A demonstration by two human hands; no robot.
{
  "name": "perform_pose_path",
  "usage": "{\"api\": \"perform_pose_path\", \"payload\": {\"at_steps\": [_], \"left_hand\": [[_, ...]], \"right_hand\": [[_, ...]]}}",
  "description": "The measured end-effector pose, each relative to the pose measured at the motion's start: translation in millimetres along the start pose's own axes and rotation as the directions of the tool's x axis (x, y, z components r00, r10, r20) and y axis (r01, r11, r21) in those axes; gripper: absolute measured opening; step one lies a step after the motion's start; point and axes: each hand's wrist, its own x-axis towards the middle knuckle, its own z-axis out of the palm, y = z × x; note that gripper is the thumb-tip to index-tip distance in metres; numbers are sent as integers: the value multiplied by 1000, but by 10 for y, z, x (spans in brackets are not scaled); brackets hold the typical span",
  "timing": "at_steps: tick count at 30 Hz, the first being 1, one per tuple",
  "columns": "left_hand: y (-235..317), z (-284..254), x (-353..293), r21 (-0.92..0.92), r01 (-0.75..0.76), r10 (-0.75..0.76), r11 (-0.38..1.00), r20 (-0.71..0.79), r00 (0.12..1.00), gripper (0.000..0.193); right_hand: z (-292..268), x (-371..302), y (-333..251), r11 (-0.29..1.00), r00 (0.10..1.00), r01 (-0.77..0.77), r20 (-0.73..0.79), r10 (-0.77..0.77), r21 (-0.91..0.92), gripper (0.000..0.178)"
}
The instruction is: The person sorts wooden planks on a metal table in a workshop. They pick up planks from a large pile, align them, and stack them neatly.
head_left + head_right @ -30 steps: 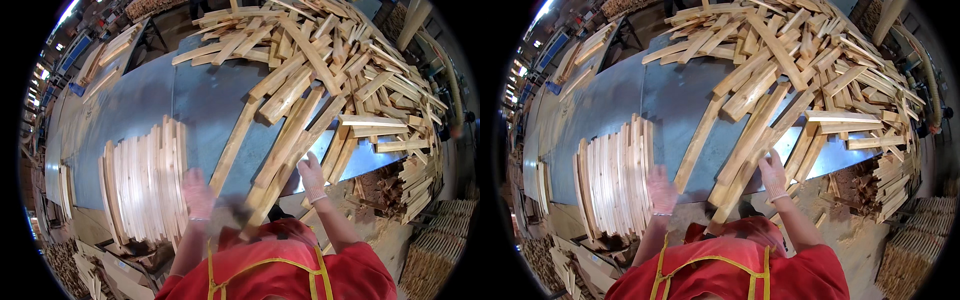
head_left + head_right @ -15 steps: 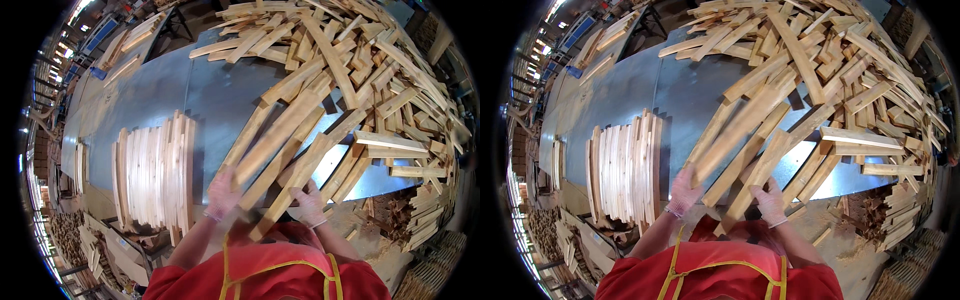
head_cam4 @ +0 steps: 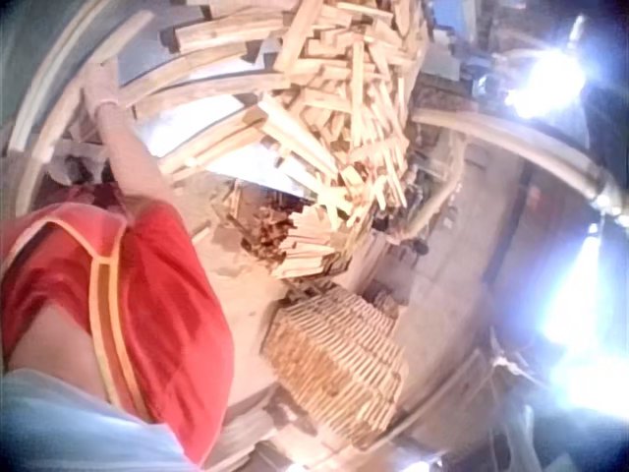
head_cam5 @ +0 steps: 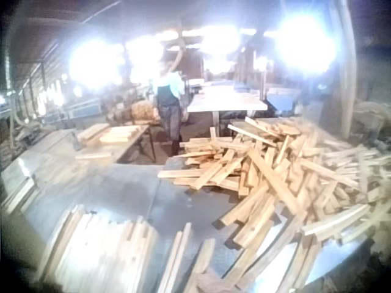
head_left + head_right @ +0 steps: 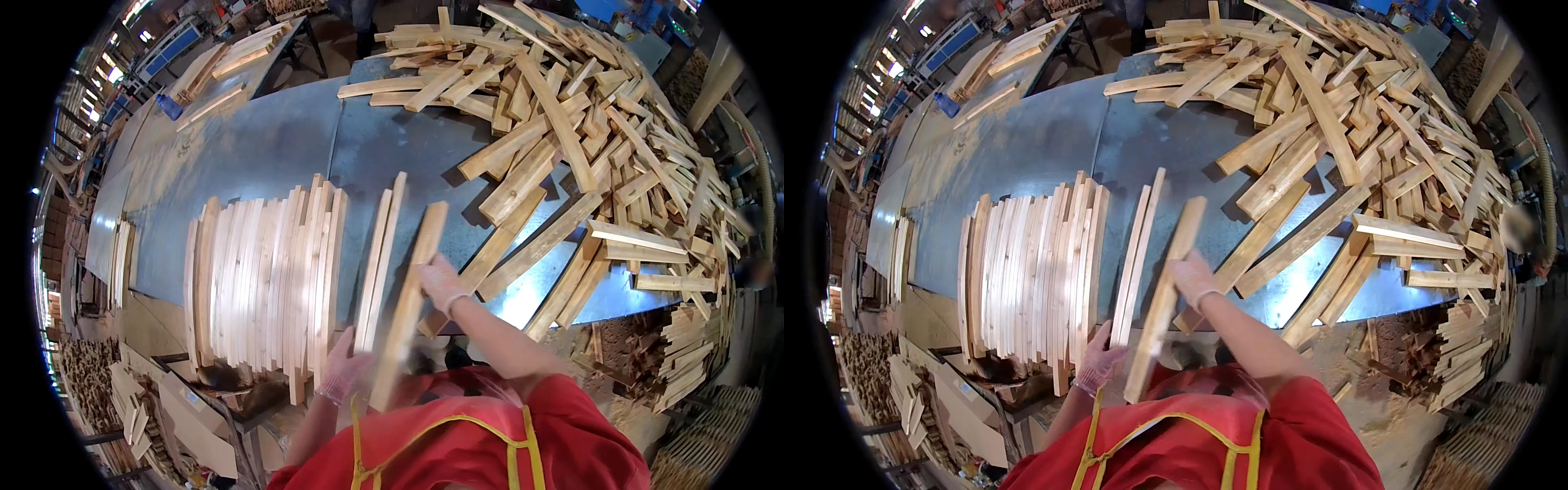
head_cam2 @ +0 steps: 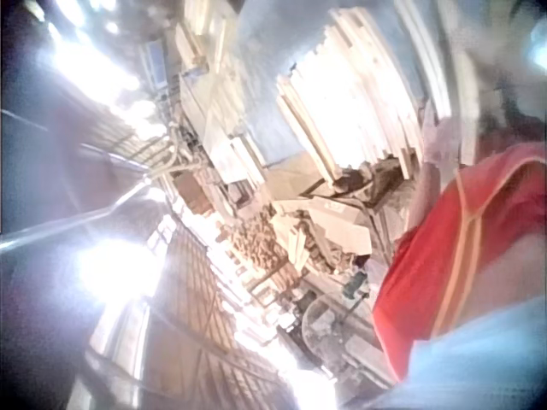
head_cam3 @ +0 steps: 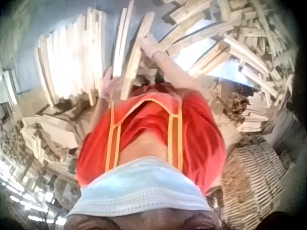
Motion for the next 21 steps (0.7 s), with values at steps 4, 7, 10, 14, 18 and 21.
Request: {"api": "perform_pose_path", "payload": {"at_steps": [4, 7, 10, 14, 18, 21], "left_hand": [[-96, -286, 46, 773, -128, 401, 622, -174, 899, 69], [-54, -233, 129, 853, -98, 542, 512, -233, 807, 73], [122, -209, 186, 916, -85, 440, 391, -105, 892, 74], [115, -63, 263, 938, -59, 540, 341, -144, 830, 71], [334, 335, 616, 908, -220, 588, 356, -35, 808, 89], [1081, 828, 875, 859, -341, 550, 383, 85, 831, 84]], "right_hand": [[1012, -126, -447, 955, 976, 165, 179, -122, -247, 49], [1012, -243, -728, 993, 795, 19, 600, -87, 118, 42], [470, -134, -727, 968, 855, 193, 456, -245, 158, 35], [-922, 243, -761, 901, 873, 383, -238, -426, -205, 53], [-2202, 1101, -735, 978, 721, 183, -690, -61, 104, 60], [-2566, 1818, -613, 913, 695, 129, -692, 195, 386, 59]]}}
